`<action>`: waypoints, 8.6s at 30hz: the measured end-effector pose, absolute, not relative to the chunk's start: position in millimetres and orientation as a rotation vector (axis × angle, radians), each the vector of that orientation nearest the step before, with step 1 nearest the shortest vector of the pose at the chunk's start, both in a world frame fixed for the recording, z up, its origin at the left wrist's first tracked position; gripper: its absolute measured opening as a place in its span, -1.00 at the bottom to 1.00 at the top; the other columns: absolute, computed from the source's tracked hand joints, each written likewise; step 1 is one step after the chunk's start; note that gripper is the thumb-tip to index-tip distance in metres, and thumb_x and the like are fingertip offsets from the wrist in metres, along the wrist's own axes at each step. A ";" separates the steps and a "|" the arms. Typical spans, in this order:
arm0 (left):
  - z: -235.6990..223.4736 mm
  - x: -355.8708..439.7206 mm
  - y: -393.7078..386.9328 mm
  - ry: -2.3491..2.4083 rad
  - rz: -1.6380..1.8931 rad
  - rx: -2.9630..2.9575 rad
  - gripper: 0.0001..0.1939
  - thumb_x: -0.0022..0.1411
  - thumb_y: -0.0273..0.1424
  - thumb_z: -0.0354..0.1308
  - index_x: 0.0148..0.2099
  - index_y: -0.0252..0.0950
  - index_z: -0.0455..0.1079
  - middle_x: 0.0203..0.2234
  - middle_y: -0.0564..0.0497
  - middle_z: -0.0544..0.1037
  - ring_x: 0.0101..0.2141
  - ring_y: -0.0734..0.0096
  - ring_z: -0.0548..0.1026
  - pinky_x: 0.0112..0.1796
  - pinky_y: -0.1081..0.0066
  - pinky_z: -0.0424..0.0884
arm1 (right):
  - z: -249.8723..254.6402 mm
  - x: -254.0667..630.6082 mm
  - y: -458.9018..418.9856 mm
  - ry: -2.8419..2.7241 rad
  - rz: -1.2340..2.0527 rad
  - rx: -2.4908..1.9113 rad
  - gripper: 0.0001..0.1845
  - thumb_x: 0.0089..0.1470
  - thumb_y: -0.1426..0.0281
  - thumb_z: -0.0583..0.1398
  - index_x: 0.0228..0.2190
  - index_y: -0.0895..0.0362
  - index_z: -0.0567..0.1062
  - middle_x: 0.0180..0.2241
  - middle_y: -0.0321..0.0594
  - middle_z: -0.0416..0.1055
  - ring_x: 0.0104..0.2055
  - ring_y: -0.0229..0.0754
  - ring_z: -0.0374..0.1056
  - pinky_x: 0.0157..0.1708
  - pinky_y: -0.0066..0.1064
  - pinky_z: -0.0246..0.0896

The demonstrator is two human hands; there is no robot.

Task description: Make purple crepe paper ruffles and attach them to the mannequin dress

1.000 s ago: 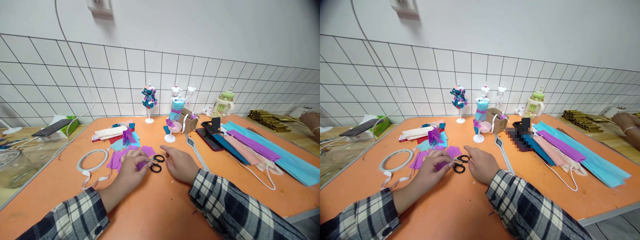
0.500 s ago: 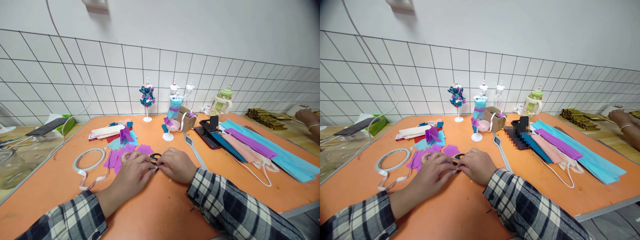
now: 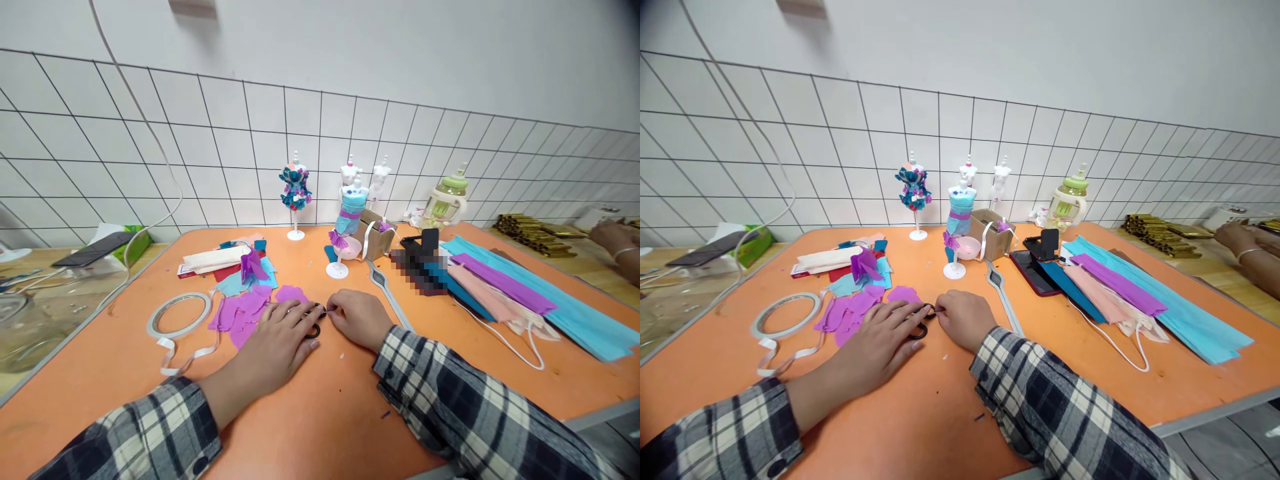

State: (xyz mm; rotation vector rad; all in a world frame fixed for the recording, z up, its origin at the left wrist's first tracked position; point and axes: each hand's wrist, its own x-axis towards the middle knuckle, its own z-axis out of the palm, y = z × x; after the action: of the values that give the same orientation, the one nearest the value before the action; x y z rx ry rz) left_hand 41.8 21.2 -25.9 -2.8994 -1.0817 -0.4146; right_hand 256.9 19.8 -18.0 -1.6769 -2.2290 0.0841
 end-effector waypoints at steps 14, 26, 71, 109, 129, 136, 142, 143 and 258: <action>-23.8 43.9 21.9 -1.156 -0.286 -2.956 -0.56 0.40 -0.21 -0.06 0.29 -0.04 0.18 0.20 -0.02 0.37 0.13 -0.04 0.26 0.11 -0.21 -0.01 | -19.1 285.6 32.4 -2.116 0.333 -1.720 -0.82 0.13 0.34 0.18 -0.32 0.04 0.61 -0.33 -0.31 0.57 -0.34 -0.24 0.43 -0.38 -0.45 0.17; -22.6 43.7 20.8 -1.139 -0.327 -2.966 -0.54 0.39 -0.22 -0.04 0.30 -0.03 0.18 0.21 -0.03 0.37 0.14 0.02 0.28 0.12 -0.13 0.04 | -11.1 253.4 13.4 -2.265 0.191 -1.675 -0.77 0.19 0.35 0.12 -0.25 0.03 0.59 -0.28 -0.25 0.57 -0.23 -0.17 0.44 -0.34 -0.42 0.10; -11.5 11.4 33.2 -1.154 -0.957 -2.889 -0.69 0.35 -0.32 -0.02 0.11 -0.21 0.26 0.06 -0.13 0.46 0.10 0.11 0.36 0.09 0.10 0.29 | -15.0 233.3 0.5 -2.272 -0.007 -1.198 -0.71 0.06 0.27 0.24 -0.17 0.11 0.44 -0.17 -0.15 0.40 -0.14 -0.07 0.27 -0.11 -0.23 0.15; -21.6 25.5 24.8 -1.125 -0.316 -3.058 -0.52 0.36 -0.25 0.02 0.29 -0.10 0.21 0.15 -0.08 0.40 0.07 0.01 0.31 0.05 -0.02 0.22 | -23.0 243.2 19.1 -2.332 0.027 -1.606 -0.76 0.26 0.27 0.14 -0.22 -0.04 0.62 -0.27 -0.26 0.51 -0.17 -0.16 0.37 -0.25 -0.38 0.15; -16.0 22.8 23.0 -0.956 -0.387 -3.057 -0.51 0.38 -0.25 0.00 0.31 -0.19 0.17 0.15 -0.16 0.36 0.11 0.00 0.27 0.09 -0.02 0.17 | -26.9 259.1 24.0 -2.169 0.201 -1.704 -0.82 0.07 0.20 0.28 -0.30 0.03 0.52 -0.37 -0.34 0.44 -0.33 -0.24 0.35 -0.41 -0.42 0.02; 15.1 -28.2 49.4 -0.963 -0.361 -3.079 -0.79 0.29 -0.27 0.09 -0.28 -0.19 0.53 -0.25 -0.03 0.53 -0.16 0.20 0.41 -0.12 0.23 0.29 | -21.3 281.6 32.1 -2.053 0.117 -1.792 -0.82 0.06 0.36 0.24 -0.24 0.10 0.45 -0.25 -0.23 0.43 -0.24 -0.17 0.35 -0.31 -0.39 0.11; 18.2 -57.8 56.0 -0.987 -0.183 -3.066 -0.83 0.14 -0.28 0.25 -0.18 -0.01 0.56 -0.12 0.05 0.53 -0.07 0.14 0.39 -0.05 0.16 0.19 | -15.1 255.3 13.0 -2.385 0.062 -1.449 -0.73 0.13 0.18 0.22 -0.17 0.06 0.44 -0.23 -0.22 0.45 -0.18 -0.12 0.35 -0.23 -0.35 0.13; 17.6 -55.7 53.3 -1.000 -0.186 -3.074 -0.84 0.14 -0.28 0.26 -0.19 -0.02 0.56 -0.12 0.05 0.53 -0.07 0.14 0.39 -0.04 0.16 0.18 | -16.6 251.4 12.4 -2.460 0.059 -1.420 -0.70 0.13 0.15 0.22 -0.16 0.05 0.45 -0.24 -0.22 0.46 -0.18 -0.11 0.36 -0.25 -0.35 0.13; -25.2 -7.7 12.5 -1.121 -0.322 -3.051 -0.81 0.33 -0.48 0.09 -0.23 -0.23 0.54 -0.39 -0.01 0.60 -0.31 0.25 0.50 -0.21 0.23 0.29 | -16.7 192.5 -8.8 -2.383 0.391 -1.445 -0.89 0.13 0.35 0.23 -0.30 0.02 0.58 -0.36 -0.34 0.55 -0.33 -0.25 0.38 -0.40 -0.45 0.01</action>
State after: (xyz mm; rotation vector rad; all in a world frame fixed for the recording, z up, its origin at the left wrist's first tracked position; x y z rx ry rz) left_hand -7.7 12.5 -25.2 -3.0510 -1.1210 -0.3218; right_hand 192.5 -8.8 -16.7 -1.4452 -2.3834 0.3908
